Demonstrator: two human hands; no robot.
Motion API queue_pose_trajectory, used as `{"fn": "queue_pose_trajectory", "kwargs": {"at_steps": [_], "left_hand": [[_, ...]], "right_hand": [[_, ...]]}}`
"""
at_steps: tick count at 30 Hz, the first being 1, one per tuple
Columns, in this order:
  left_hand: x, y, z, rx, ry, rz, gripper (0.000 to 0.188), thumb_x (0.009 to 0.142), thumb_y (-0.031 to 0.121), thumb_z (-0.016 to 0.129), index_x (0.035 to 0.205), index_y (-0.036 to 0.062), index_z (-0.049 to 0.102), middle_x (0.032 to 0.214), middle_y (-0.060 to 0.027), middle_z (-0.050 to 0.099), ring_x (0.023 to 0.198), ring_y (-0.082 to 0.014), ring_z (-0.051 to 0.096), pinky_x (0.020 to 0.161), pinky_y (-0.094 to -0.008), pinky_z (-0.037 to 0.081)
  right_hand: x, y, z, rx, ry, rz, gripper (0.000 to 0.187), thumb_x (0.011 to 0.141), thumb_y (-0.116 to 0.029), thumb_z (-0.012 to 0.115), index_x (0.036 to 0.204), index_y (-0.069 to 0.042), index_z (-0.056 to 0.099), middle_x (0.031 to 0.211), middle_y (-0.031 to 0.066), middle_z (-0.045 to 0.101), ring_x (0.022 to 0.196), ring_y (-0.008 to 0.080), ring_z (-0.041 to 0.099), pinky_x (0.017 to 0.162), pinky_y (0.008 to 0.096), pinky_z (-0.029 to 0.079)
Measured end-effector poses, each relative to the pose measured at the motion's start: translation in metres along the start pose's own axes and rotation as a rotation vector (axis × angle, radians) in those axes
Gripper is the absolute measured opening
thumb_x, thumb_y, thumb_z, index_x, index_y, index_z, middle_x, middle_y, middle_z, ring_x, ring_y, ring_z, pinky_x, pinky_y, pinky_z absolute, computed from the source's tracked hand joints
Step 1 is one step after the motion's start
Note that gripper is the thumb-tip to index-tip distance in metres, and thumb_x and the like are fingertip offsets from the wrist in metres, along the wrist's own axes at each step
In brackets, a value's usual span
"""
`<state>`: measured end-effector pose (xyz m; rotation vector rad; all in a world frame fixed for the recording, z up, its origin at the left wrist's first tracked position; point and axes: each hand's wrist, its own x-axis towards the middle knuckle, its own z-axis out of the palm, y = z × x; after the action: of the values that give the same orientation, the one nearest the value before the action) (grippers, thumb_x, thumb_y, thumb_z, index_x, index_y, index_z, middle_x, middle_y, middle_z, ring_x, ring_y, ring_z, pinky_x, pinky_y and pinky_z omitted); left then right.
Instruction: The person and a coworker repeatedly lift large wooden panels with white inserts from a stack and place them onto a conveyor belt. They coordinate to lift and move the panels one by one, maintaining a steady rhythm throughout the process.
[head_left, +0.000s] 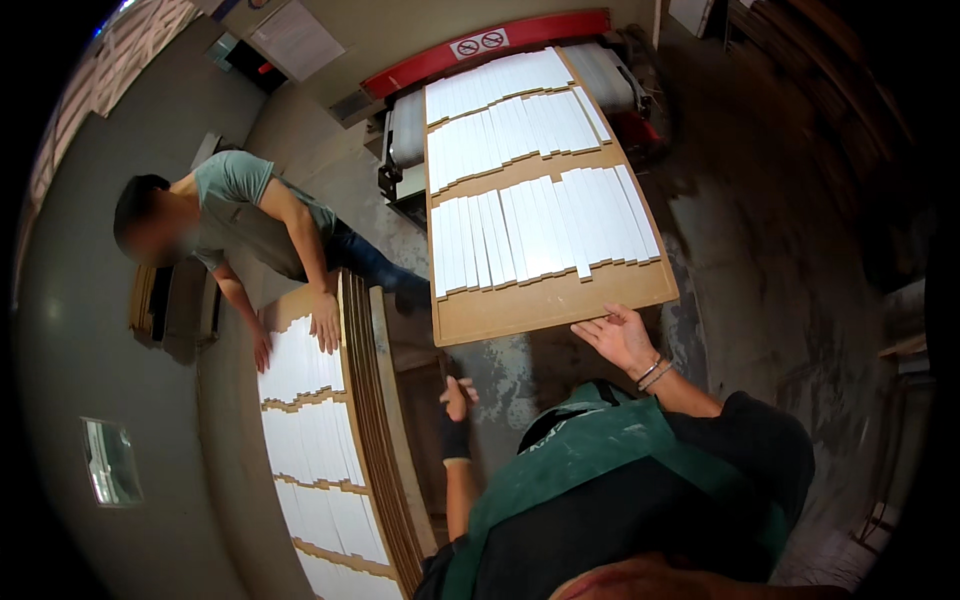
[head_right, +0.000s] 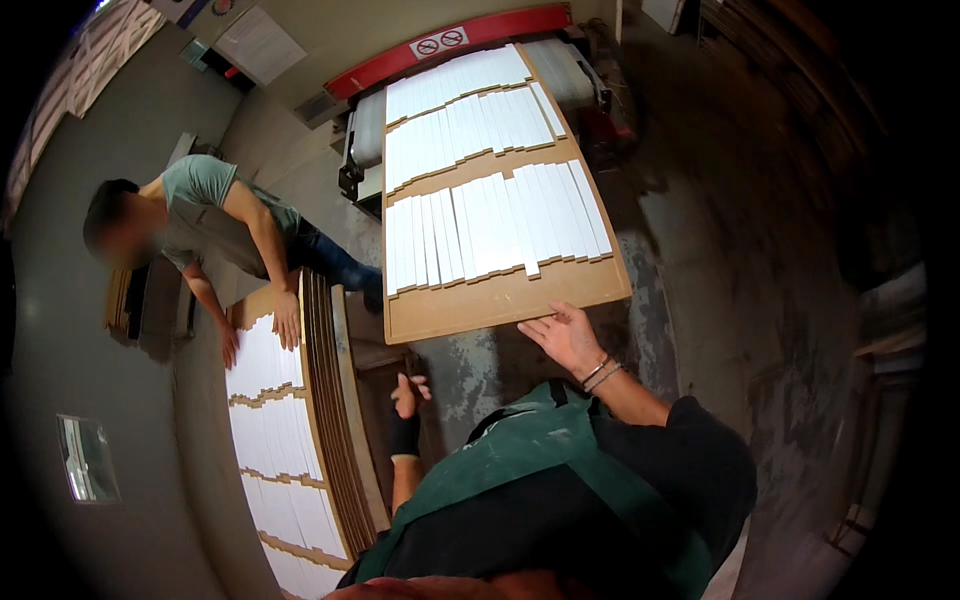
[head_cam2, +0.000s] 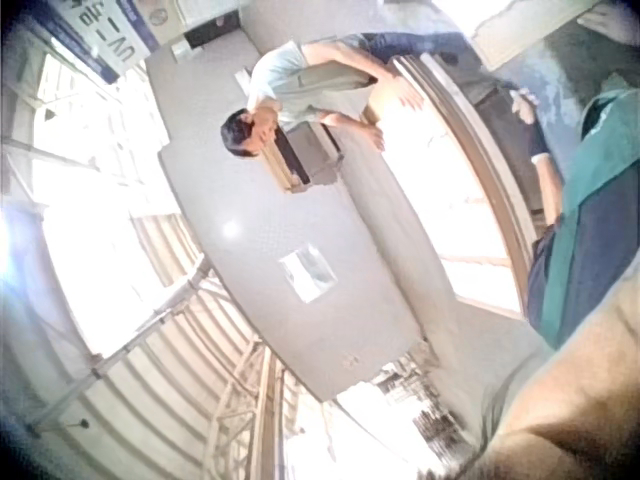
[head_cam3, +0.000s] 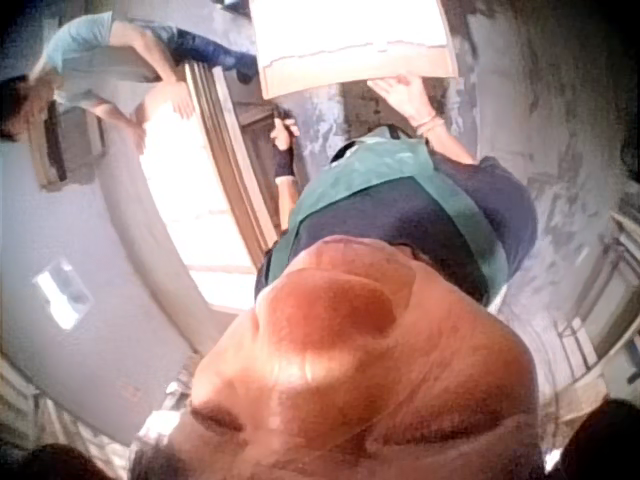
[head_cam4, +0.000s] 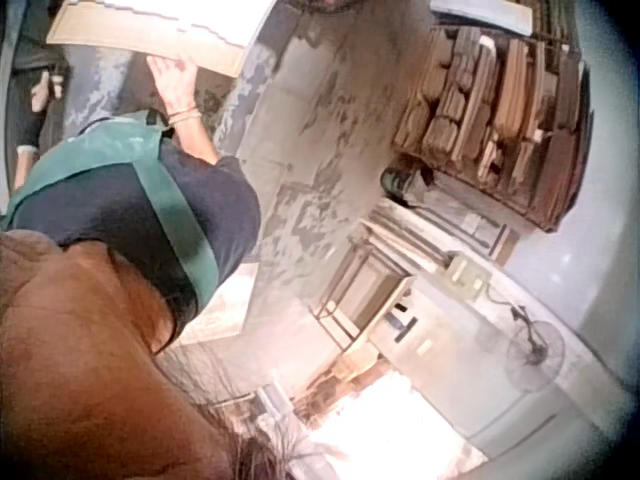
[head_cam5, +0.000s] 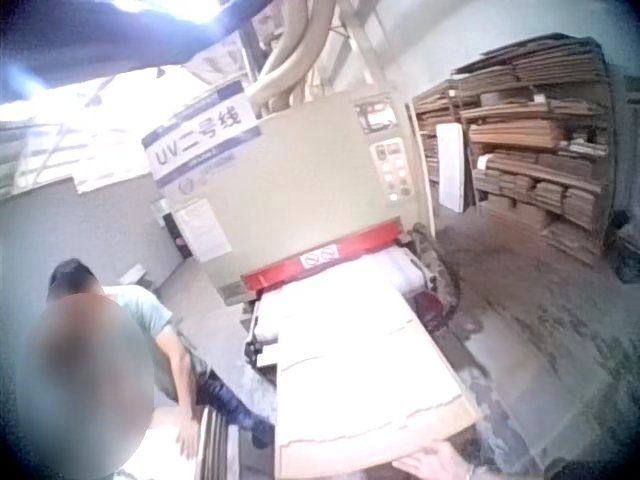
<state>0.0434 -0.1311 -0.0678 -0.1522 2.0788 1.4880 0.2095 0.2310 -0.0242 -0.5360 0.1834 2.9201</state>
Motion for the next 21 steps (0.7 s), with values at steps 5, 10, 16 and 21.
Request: {"fn": "queue_pose_trajectory", "kwargs": {"at_steps": [5,10,16,21], "left_hand": [[-0.049,-0.085,0.008,-0.138,0.038,-0.142,0.066,0.087,0.064,0.043,0.088,-0.0001,0.061,0.066,-0.0062,0.058,0.058,-0.0177,0.058,0.056,-0.0293,0.048],[-0.076,-0.152,0.003,-0.065,0.061,-0.258,0.069,0.087,0.066,0.038,0.094,0.0024,0.062,0.072,-0.0051,0.062,0.061,-0.0167,0.060,0.056,-0.0301,0.049],[-0.091,-0.167,0.017,-0.105,0.086,-0.242,0.066,0.090,0.062,0.038,0.093,0.0003,0.061,0.070,-0.0058,0.061,0.060,-0.0172,0.059,0.058,-0.0305,0.048],[-0.093,-0.168,0.021,-0.035,0.174,-0.224,0.061,0.093,0.056,0.035,0.089,0.0019,0.063,0.065,-0.0047,0.060,0.056,-0.0160,0.057,0.054,-0.0291,0.046]], "right_hand": [[0.015,-0.011,0.000,-0.043,0.006,0.004,0.041,0.086,-0.016,0.053,0.118,0.006,0.043,0.129,0.0231,0.043,0.125,0.0391,0.037,0.106,0.0500,0.033],[0.032,-0.022,0.007,-0.092,-0.006,0.007,0.040,0.085,-0.016,0.055,0.117,0.006,0.042,0.131,0.0237,0.041,0.126,0.0388,0.036,0.106,0.0495,0.033],[0.052,-0.043,-0.009,-0.087,0.023,-0.017,0.036,0.086,-0.016,0.054,0.113,0.005,0.044,0.129,0.0236,0.041,0.126,0.0381,0.037,0.105,0.0492,0.035],[0.071,-0.058,-0.016,-0.072,0.023,-0.022,0.036,0.086,-0.016,0.055,0.113,0.005,0.043,0.129,0.0236,0.040,0.126,0.0384,0.037,0.105,0.0501,0.034]]}}
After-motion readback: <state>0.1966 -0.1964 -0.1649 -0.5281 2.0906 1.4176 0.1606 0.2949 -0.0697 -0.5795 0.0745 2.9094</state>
